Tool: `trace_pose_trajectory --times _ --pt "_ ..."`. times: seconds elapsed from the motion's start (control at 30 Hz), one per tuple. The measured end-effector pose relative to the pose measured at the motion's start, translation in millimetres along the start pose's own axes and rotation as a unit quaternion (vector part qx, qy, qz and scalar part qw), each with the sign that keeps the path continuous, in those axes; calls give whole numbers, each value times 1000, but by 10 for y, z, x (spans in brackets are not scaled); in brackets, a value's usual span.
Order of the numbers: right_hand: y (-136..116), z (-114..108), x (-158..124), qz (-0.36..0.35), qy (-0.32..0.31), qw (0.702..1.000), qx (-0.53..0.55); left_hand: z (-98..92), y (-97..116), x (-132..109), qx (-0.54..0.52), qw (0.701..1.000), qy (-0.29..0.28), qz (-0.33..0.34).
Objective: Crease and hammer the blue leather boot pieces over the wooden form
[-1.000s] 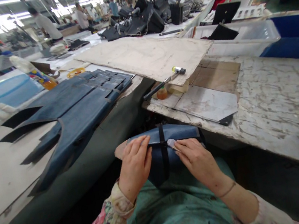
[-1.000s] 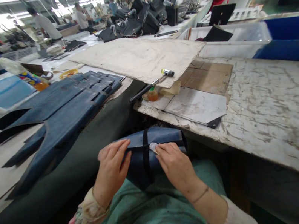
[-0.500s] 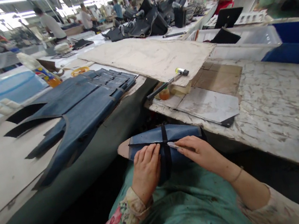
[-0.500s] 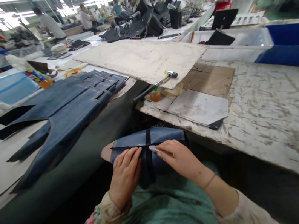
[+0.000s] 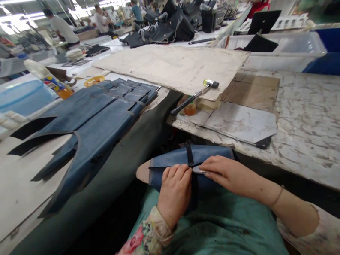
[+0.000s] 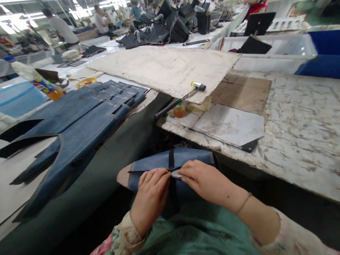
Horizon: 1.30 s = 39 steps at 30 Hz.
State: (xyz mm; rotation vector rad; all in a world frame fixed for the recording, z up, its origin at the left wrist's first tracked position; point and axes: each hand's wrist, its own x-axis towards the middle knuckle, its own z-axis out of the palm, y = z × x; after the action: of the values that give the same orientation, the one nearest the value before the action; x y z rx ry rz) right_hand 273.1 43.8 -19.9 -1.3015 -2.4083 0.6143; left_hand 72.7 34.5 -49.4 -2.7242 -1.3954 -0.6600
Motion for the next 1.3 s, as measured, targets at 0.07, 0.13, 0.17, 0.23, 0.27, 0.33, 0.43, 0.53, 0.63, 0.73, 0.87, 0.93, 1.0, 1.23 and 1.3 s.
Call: trace_pose_trajectory --times 0.07,0.13,0.17,0.23,0.27,0.33,0.43,0.53,0.63,0.73,0.87,0.93,1.0,1.23,1.3 --pt "-27 50 -40 3 12 1000 -28 27 -27 -32 11 1000 3 27" --pt "-52 109 -73 9 35 998 -52 54 -47 -47 19 999 8 45" --pt "-65 140 -85 12 51 997 -65 66 -54 -49 22 998 9 51" --pt "-95 197 -92 20 81 992 -92 84 -63 -45 26 998 7 57" --pt "-110 221 -87 23 92 990 -106 89 -66 -41 25 998 4 58" --pt "-135 254 -61 29 103 985 -135 93 -71 -26 21 998 -6 54" --pt "-150 272 -6 34 109 977 -179 86 -70 4 15 999 -12 48" --pt "-138 269 37 24 110 973 -199 75 -62 39 16 999 -10 42" --pt "-121 263 49 17 110 972 -207 64 -57 69 12 999 -13 35" --pt "-112 262 8 8 109 967 -231 49 -55 67 3 1000 -16 27" --pt "-65 284 -130 9 107 960 -258 42 -56 -9 1 1000 3 11" --pt "1 279 -201 17 113 959 -259 41 -64 -58 4 1000 15 -3" --pt "78 212 -248 23 115 961 -250 32 -81 -97 7 1000 18 -14" --pt "-75 -469 -259 18 268 939 -215 -43 -141 -159 33 999 33 -28" --pt "-161 -482 -221 4 289 938 -194 -46 -144 -173 40 998 36 -36"
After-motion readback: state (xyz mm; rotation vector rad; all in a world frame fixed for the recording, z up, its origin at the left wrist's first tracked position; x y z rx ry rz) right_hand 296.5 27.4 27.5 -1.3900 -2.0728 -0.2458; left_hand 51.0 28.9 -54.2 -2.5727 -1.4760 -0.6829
